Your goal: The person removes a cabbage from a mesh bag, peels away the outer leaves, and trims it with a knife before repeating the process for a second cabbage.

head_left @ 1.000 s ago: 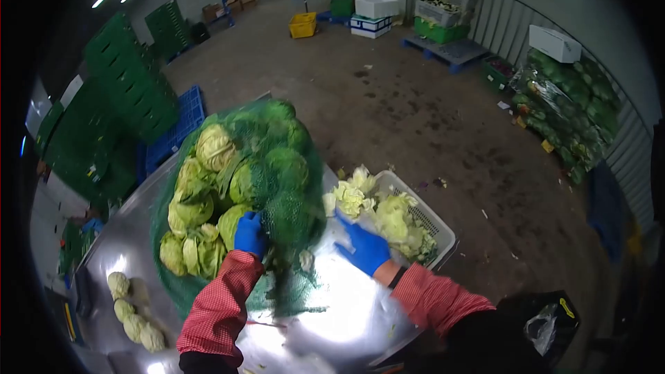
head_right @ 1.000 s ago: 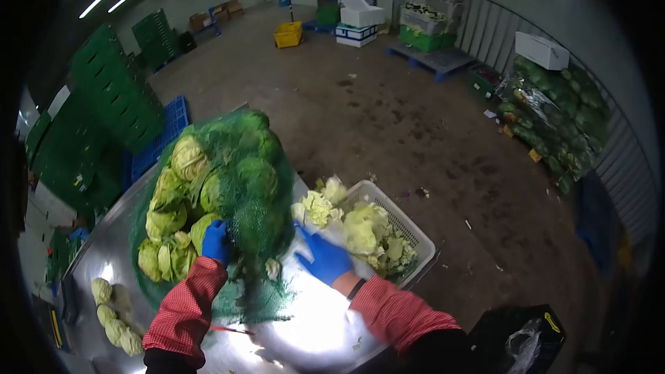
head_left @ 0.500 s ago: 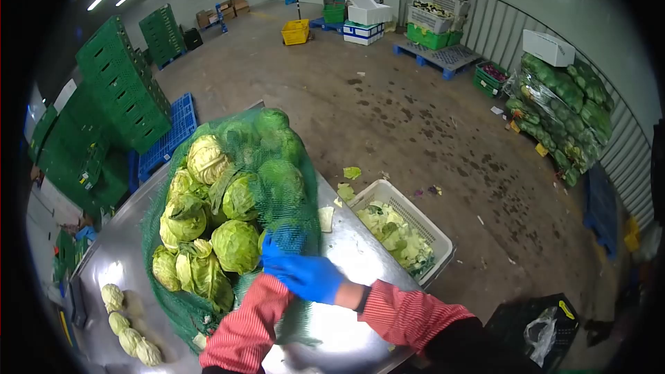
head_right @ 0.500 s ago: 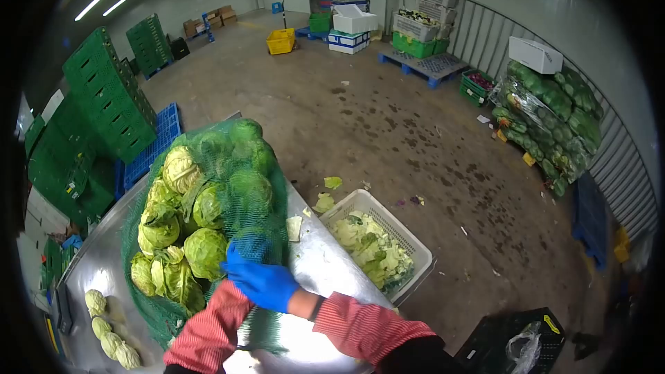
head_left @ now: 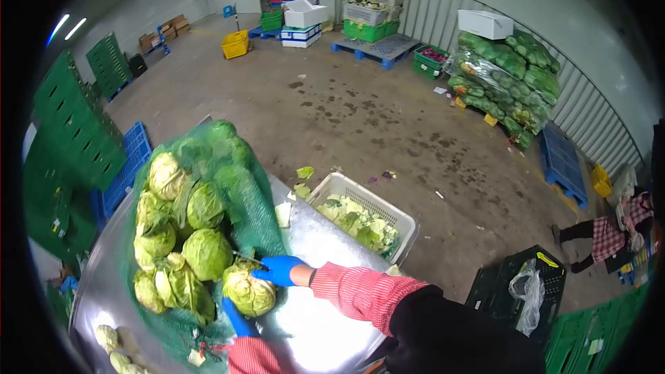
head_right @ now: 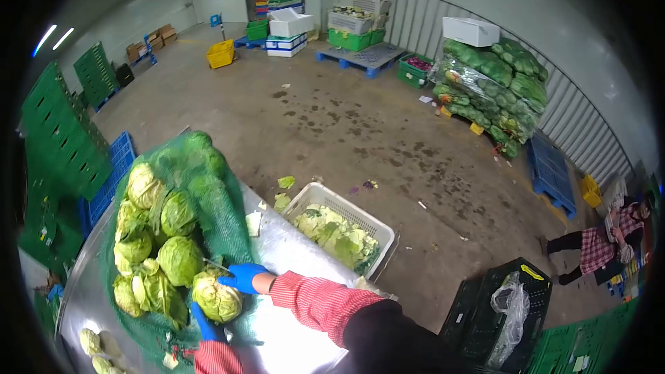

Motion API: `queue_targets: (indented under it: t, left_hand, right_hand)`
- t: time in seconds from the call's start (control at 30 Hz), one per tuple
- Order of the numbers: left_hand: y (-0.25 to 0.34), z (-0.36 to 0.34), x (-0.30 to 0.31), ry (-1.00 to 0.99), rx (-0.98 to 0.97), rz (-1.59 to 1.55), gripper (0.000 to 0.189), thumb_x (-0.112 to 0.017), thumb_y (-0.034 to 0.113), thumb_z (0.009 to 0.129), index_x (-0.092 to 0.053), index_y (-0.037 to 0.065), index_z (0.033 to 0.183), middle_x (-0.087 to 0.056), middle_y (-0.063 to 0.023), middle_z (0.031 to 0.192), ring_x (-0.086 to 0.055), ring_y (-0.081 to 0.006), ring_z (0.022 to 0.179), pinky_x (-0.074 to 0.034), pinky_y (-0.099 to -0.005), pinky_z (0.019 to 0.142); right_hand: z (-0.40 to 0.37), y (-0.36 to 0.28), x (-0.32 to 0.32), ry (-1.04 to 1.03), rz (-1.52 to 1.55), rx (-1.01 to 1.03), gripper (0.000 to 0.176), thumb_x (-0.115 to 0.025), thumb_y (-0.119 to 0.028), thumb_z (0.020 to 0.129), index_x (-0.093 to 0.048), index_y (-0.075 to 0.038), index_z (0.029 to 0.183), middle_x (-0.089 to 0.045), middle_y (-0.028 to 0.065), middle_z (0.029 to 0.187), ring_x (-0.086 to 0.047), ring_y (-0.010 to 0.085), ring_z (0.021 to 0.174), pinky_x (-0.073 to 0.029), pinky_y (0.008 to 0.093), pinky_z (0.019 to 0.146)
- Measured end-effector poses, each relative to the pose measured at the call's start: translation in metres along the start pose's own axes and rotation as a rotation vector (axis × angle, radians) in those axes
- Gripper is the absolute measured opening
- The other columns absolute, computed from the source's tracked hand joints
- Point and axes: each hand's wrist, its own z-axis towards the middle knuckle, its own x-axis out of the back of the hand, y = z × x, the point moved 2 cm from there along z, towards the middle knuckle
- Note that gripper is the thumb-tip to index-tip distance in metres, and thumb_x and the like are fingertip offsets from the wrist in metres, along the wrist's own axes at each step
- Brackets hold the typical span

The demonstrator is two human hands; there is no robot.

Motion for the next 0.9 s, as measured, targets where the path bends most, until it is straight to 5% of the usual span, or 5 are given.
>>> queue_targets:
  t: [0.27,0.4,0.47,0.7,0.9]
  left_hand:
    - [0.062,-0.13,-0.053,0.158,-0.29,0.64,0.073,-0.074,0.021,0.081,-0.033,0.007,0.14,-0.042,-0.0116,0.135,-0.043,-0.0262,0.124,-0.042,-0.0387,0.101]
    - [0.044,-0.164,-0.019,0.103,-0.325,1.107,0.099,-0.085,0.035,0.067,-0.03,-0.001,0.141,-0.039,-0.0181,0.128,-0.043,-0.0324,0.122,-0.036,-0.0426,0.106]
    - [0.029,-0.165,-0.009,0.031,-0.39,0.947,0.102,-0.086,0.038,0.063,-0.031,0.0,0.14,-0.039,-0.0195,0.128,-0.044,-0.0343,0.12,-0.037,-0.044,0.105]
    - [0.039,-0.162,-0.034,0.34,-0.101,1.181,0.11,-0.086,0.048,0.06,-0.029,-0.001,0.141,-0.043,-0.0289,0.122,-0.052,-0.0406,0.111,-0.045,-0.0433,0.097]
    - [0.026,-0.14,-0.026,0.392,-0.178,0.911,0.092,-0.084,0.043,0.066,-0.041,-0.005,0.132,-0.053,-0.0279,0.118,-0.058,-0.0353,0.106,-0.048,-0.0411,0.093]
  right_hand:
    - [-0.084,0.006,-0.068,-0.01,0.572,-0.015,0.063,-0.063,-0.05,0.087,-0.05,-0.001,0.125,-0.066,0.0201,0.108,-0.065,0.0301,0.097,-0.051,0.0374,0.083]
    - [-0.141,-0.003,-0.094,-0.229,0.687,-0.47,0.053,-0.061,-0.038,0.092,-0.047,-0.005,0.131,-0.065,0.009,0.096,-0.06,0.0157,0.076,-0.051,0.0307,0.069]
    - [-0.152,0.014,-0.107,-0.071,0.719,-0.347,0.049,-0.06,-0.032,0.092,-0.045,-0.008,0.132,-0.062,0.0077,0.088,-0.058,0.0145,0.074,-0.05,0.031,0.068]
    - [-0.171,0.011,-0.091,-0.23,0.351,-0.274,0.044,-0.046,-0.024,0.096,-0.04,-0.018,0.139,-0.064,0.0175,0.089,-0.063,0.0318,0.081,-0.05,0.0404,0.078]
    - [-0.177,-0.025,-0.07,0.07,-0.032,-0.055,0.037,-0.047,-0.027,0.094,-0.046,-0.012,0.128,-0.064,0.0203,0.101,-0.062,0.0389,0.091,-0.05,0.0455,0.08]
